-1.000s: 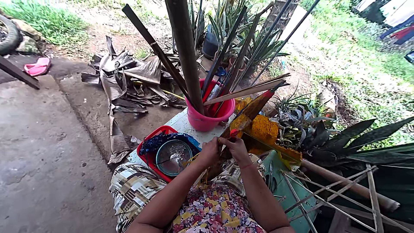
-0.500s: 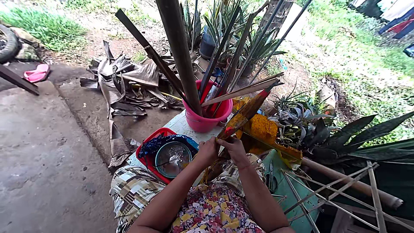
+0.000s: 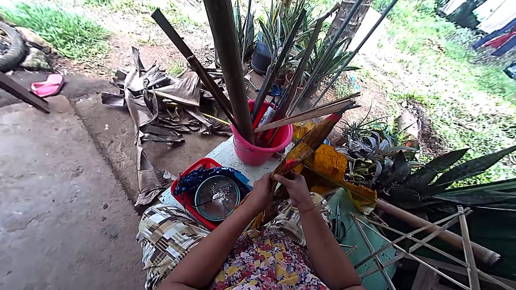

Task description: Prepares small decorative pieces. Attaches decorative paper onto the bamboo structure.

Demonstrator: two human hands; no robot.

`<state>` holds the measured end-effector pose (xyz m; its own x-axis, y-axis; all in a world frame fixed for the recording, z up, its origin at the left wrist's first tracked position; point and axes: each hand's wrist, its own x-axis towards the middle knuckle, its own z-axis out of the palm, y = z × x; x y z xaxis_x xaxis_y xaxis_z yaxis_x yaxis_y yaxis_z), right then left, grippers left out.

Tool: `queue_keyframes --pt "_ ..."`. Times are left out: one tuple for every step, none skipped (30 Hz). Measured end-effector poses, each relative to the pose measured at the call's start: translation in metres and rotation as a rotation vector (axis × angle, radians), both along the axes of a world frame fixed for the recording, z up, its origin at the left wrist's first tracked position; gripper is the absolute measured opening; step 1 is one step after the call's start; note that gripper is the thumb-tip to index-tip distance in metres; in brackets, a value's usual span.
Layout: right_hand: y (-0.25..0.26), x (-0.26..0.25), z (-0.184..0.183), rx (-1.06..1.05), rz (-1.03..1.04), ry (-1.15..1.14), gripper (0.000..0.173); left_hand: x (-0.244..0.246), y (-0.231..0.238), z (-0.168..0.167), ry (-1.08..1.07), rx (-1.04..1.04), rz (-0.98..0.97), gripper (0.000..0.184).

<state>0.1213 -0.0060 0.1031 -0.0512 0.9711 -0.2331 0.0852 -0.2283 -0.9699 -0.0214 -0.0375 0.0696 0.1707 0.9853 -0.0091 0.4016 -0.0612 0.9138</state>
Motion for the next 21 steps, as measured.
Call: queue_keyframes --pt "-0.001 0.002 0.001 -0.001 0.026 -0.015 0.029 0.001 0.001 -0.001 0.024 0.021 0.017 0.038" --pt "-0.002 0.006 0.001 -0.003 0.058 -0.043 0.034 0.001 0.002 -0.002 0.053 0.044 0.025 0.037" --pt "-0.004 0.013 0.0 -0.002 0.091 -0.081 0.037 0.0 0.002 -0.001 0.077 0.059 0.026 0.036" --pt "-0.006 0.022 -0.001 0.009 0.122 -0.137 0.036 -0.001 0.003 0.001 0.098 0.062 0.021 0.036" --pt "-0.01 0.032 -0.001 0.03 0.149 -0.226 0.032 -0.002 0.003 0.003 0.119 0.06 0.015 0.036" --pt "-0.015 0.042 0.002 0.062 0.164 -0.339 0.029 -0.003 0.004 0.004 0.136 0.062 0.012 0.036" --pt "-0.022 0.05 0.009 0.092 0.179 -0.453 0.028 -0.004 0.004 0.005 0.147 0.058 0.011 0.036" --pt "-0.03 0.056 0.018 0.129 0.193 -0.551 0.028 -0.004 0.004 0.005 0.153 0.055 0.013 0.036" --pt "-0.038 0.06 0.027 0.172 0.207 -0.613 0.026 -0.004 0.004 0.005 0.158 0.053 0.017 0.036" --pt "-0.045 0.061 0.036 0.214 0.215 -0.642 0.024 -0.004 0.004 0.004 0.16 0.053 0.021 0.036" --pt "-0.052 0.06 0.046 0.265 0.228 -0.651 0.023 -0.003 0.004 0.004 0.161 0.053 0.024 0.036" --pt "-0.058 0.058 0.055 0.337 0.245 -0.641 0.022 -0.003 0.004 0.004 0.156 0.056 0.031 0.036" --pt "-0.063 0.053 0.063 0.43 0.255 -0.618 0.021 -0.002 0.003 0.004 0.143 0.063 0.042 0.035" --pt "-0.067 0.046 0.071 0.53 0.258 -0.571 0.019 -0.001 0.003 0.004 0.127 0.067 0.053 0.035" --pt "-0.07 0.038 0.077 0.64 0.244 -0.514 0.017 0.0 0.002 0.006 0.111 0.065 0.062 0.035" --pt "-0.074 0.03 0.081 0.763 0.219 -0.465 0.016 0.0 0.001 0.007 0.09 0.066 0.071 0.035" --pt "-0.076 0.021 0.084 0.889 0.193 -0.43 0.015 0.001 0.001 0.007 0.065 0.077 0.083 0.035" --pt "-0.077 0.014 0.085 1.008 0.167 -0.405 0.013 0.001 0.001 0.007 0.042 0.093 0.096 0.034" --pt "-0.077 0.008 0.083 1.114 0.153 -0.388 0.013 0.001 0.001 0.005 0.024 0.111 0.11 0.034" --pt "-0.074 0.002 0.079 1.21 0.153 -0.39 0.014 0.002 0.002 0.003 0.011 0.118 0.122 0.035" --pt "-0.068 -0.003 0.071 1.291 0.16 -0.399 0.014 0.003 0.002 0.002 -0.005 0.117 0.137 0.039"
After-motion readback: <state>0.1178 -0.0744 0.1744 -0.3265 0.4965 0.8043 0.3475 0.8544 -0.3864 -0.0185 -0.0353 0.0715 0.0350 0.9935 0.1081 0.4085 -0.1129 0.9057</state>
